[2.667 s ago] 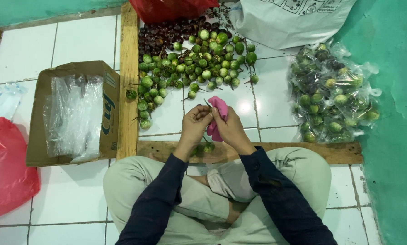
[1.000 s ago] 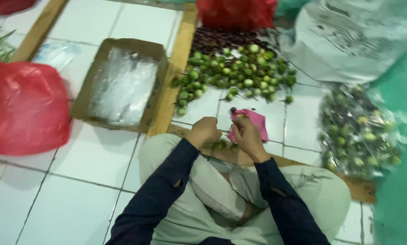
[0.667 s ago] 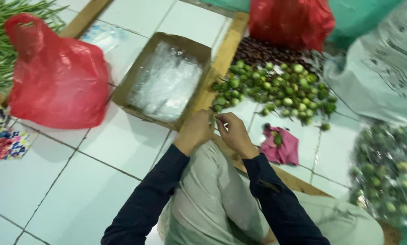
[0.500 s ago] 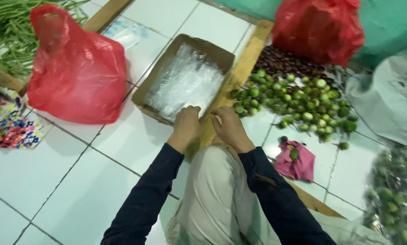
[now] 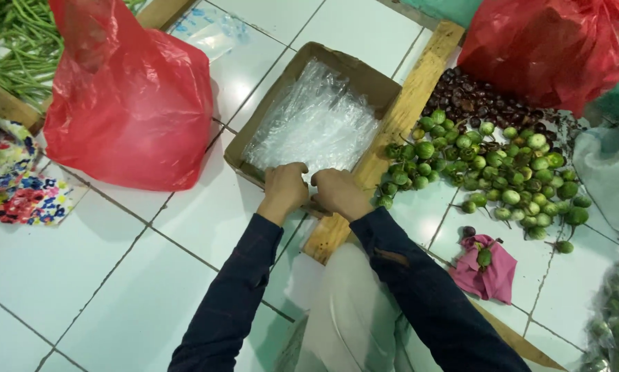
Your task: Cleaning and packaging small green fruits into plastic bags while sitting on the floor.
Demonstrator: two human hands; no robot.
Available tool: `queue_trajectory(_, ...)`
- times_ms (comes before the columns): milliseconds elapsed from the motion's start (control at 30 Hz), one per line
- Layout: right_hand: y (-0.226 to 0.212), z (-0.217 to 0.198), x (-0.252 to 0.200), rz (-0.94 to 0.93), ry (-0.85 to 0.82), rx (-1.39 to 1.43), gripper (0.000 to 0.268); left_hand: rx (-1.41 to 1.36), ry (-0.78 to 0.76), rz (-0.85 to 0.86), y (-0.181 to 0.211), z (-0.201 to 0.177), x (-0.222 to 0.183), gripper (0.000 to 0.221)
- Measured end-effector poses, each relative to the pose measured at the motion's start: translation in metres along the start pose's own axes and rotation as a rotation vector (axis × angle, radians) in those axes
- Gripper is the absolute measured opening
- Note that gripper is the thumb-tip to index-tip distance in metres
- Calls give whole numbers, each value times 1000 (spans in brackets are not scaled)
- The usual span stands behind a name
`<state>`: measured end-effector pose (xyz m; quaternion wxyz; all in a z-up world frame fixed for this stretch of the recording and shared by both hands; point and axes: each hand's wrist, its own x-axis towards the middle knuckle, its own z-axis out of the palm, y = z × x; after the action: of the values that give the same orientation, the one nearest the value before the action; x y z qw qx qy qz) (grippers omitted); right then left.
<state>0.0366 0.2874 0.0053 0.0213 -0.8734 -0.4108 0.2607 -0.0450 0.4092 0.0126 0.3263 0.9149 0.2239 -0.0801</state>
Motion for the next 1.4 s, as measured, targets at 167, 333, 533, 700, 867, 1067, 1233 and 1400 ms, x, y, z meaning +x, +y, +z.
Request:
queue_trajectory(167,-11,-6,-18,-61,127,-128,23,237,31,17,15,-14,-16,22)
queue_trajectory(333,2,16,2,-80,238,-96,16,260,-51,-40,12,-3,-8,23)
queue_trajectory(533,2,-25,-31,-128,301,278,28,117,40,-15,10,-18,-10,30)
queue_trajectory(700,10,-33,-50,-129,556,462,16,-155,186,61,12,-25,-14,35)
queue_trajectory(867,15,-25,-72,-206,665,546,31,-303,213,39,74,-63,-61,62)
queue_trajectory(1067,12,-38,-100,-139,670,470,54,-276,386,69,109,-59,-66,56)
queue_trajectory(1233,14,-15,-93,-88,458,456,67,-91,564,54,119,-70,-75,45)
queue_trajectory(1400,21,-28,-126,-147,466,575,44,-13,605,-87,112,-100,-88,37)
